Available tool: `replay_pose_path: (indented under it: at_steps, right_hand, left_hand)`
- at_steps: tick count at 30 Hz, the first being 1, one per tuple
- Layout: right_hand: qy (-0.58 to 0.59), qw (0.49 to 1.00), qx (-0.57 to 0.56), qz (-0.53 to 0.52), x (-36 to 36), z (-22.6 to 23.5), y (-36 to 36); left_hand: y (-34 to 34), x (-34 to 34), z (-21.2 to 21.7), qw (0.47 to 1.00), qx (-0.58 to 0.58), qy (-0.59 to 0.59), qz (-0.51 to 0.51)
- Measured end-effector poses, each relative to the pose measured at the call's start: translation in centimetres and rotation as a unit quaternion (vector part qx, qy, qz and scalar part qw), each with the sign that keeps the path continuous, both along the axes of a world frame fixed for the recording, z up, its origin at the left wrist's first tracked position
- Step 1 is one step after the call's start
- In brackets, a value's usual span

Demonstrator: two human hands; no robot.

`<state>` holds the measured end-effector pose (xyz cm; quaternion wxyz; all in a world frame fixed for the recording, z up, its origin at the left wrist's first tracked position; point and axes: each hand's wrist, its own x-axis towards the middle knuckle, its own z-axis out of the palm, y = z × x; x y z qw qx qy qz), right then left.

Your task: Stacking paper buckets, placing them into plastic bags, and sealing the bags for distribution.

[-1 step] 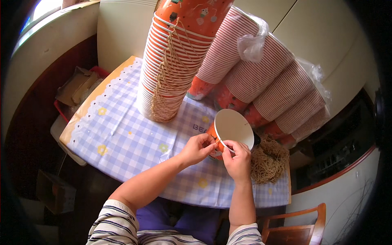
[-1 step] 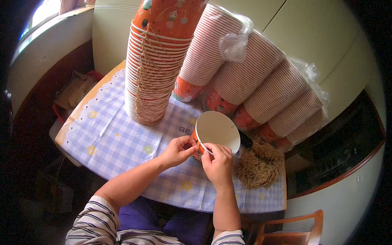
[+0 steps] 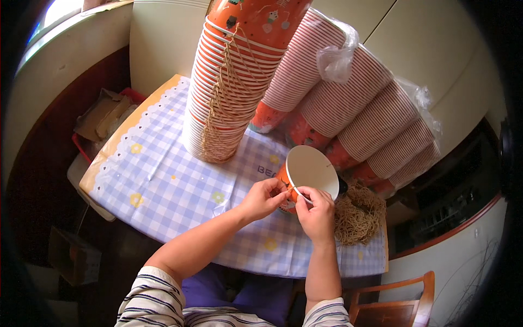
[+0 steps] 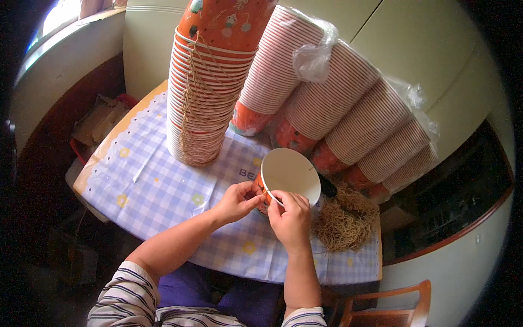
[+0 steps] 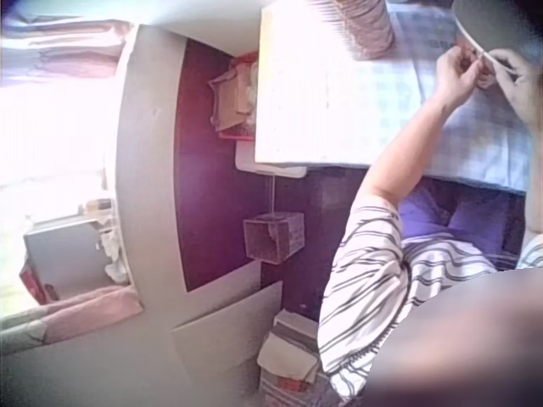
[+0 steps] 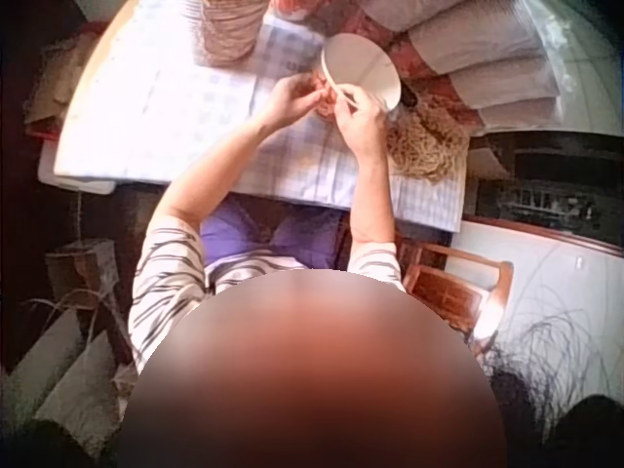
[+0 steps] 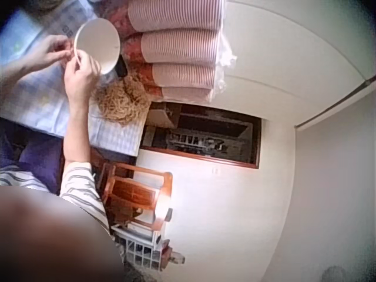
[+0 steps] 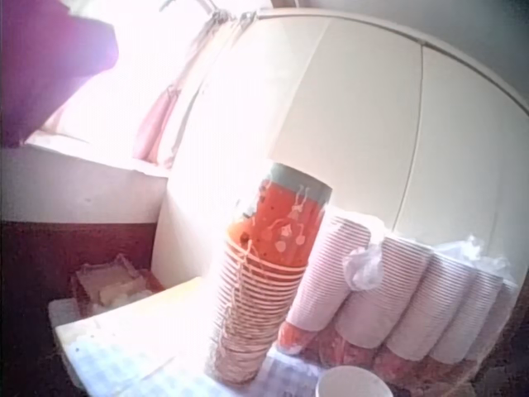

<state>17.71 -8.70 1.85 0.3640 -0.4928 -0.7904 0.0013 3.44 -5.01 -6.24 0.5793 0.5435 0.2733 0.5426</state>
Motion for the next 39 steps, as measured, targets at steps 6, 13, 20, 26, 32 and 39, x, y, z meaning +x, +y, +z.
replay_pose_path:
  at_steps: [6, 13, 20, 26, 32, 39]
  right_hand:
    - [-0.077, 0.996, 0.053, -0.015, -1.1, -0.1, 0.4]
    - [-0.114, 0.989, 0.089, -0.022, -1.1, -0.8, 0.9]
    - [-0.141, 0.985, 0.096, -0.018, -0.8, -0.8, 1.0]
    - [-0.132, 0.986, 0.104, -0.009, -0.8, -0.9, 1.3]
    - [-0.113, 0.988, 0.103, -0.007, -0.9, -0.9, 1.4]
    - [-0.085, 0.986, 0.143, -0.015, -0.8, -1.4, 1.4]
  left_hand:
    - [0.6, 0.6, -1.3, 0.999, 0.02, 0.008, 0.026]
    - [0.5, 0.6, -1.1, 0.998, 0.032, 0.026, 0.04]
    - [0.4, 0.5, -0.7, 0.995, 0.049, 0.062, 0.059]
    - [0.4, 0.4, -0.7, 0.993, 0.07, 0.069, 0.065]
    - [0.3, 0.1, -0.3, 0.994, 0.063, 0.076, 0.056]
    - [0.3, 0.3, -0.7, 0.994, 0.073, 0.059, 0.06]
